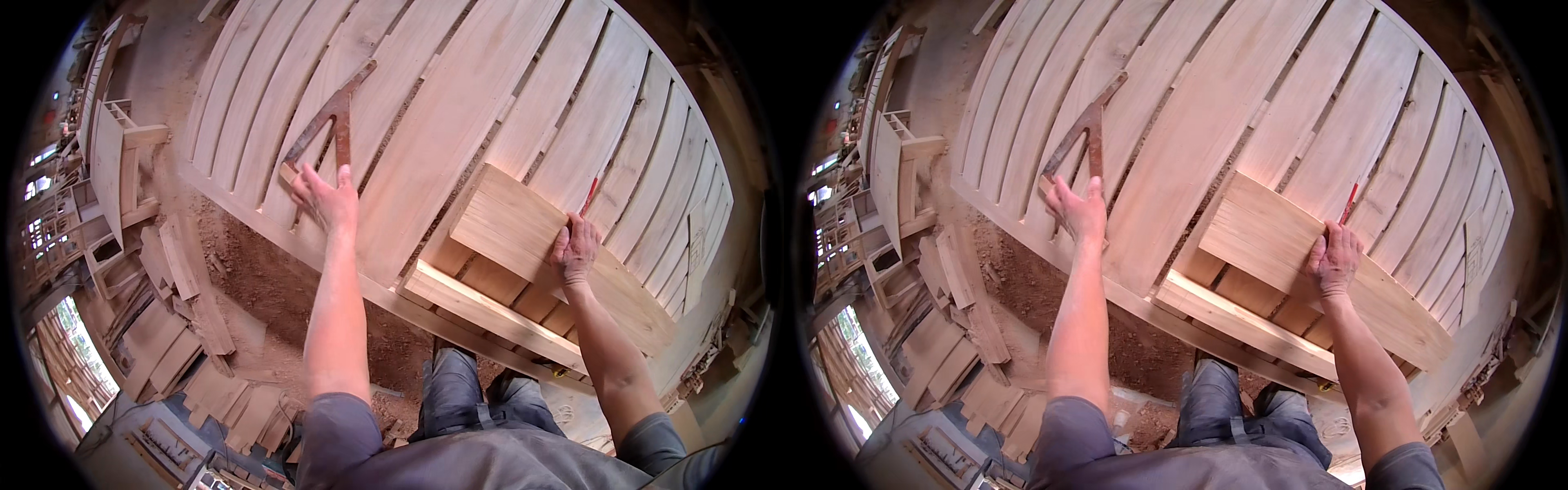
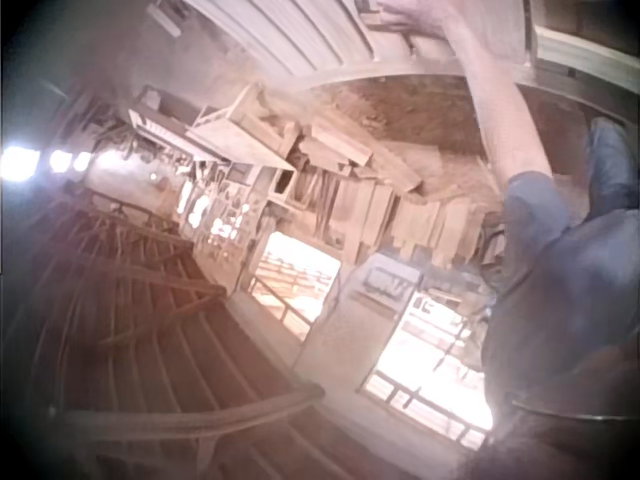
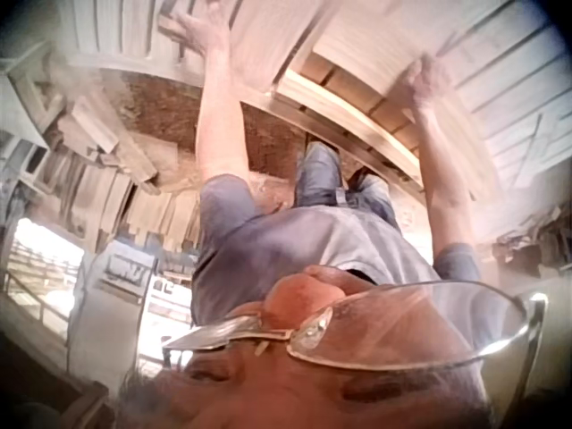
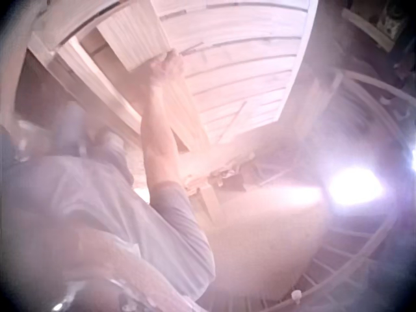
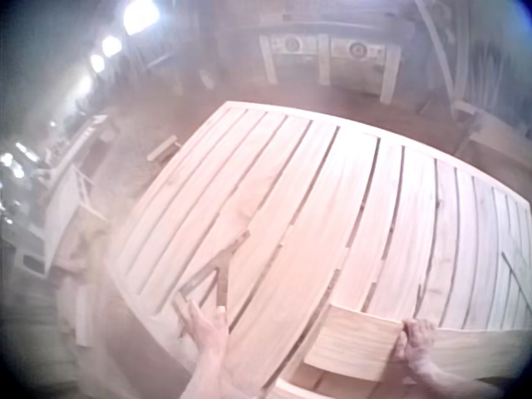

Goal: The person positions and aligns curved wooden slats onto a slatted wooden frame, repeatedly lifting and placing each piece. They use a red pencil to mark alignment points on the slats and frame while adjusting fit. The workspace contains scattered wood pieces and tools.

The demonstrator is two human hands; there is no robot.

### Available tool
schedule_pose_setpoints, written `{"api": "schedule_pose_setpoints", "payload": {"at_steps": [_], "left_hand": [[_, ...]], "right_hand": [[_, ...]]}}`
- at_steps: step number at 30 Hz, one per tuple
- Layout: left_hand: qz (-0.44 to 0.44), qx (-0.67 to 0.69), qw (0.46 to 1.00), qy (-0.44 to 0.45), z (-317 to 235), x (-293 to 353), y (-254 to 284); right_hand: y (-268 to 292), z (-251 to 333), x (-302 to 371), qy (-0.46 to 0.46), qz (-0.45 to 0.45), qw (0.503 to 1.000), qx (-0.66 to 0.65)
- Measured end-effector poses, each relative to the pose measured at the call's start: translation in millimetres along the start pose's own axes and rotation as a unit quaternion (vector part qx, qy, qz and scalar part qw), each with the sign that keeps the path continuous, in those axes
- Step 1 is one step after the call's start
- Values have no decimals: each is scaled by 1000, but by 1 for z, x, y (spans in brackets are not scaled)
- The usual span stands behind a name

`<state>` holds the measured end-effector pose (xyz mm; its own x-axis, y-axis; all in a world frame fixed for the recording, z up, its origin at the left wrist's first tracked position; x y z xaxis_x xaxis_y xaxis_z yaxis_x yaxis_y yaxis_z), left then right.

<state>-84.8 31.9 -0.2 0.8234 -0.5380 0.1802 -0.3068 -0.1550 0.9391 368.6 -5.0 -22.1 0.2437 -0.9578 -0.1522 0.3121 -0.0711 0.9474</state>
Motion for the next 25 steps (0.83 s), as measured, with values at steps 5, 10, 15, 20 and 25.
{"api": "schedule_pose_setpoints", "payload": {"at_steps": [5,10,15,20,25], "left_hand": [[176,-80,977,-91,4,-28,-5],[182,-145,952,-197,19,-29,4],[78,-190,958,-201,5,-21,100],[140,-27,968,-205,-22,-13,103],[278,-95,939,-181,-65,13,60]], "right_hand": [[2,1,-1,6,-4,1000,-11],[-5,-8,4,4,1,1000,-8],[-5,-3,2,7,-7,1000,7],[-1,3,-1,1,11,1000,0],[1,4,-1,-3,14,1000,-1]]}}
Point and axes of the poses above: each hand's wrist, its own x-axis away from the middle knuckle, its own y-axis out of the back of the hand, z = x × y, the point moved 1 cm from there along -x, towards the middle knuckle, and after that the axes turned 10 degrees about y, right-handed, at the moved point
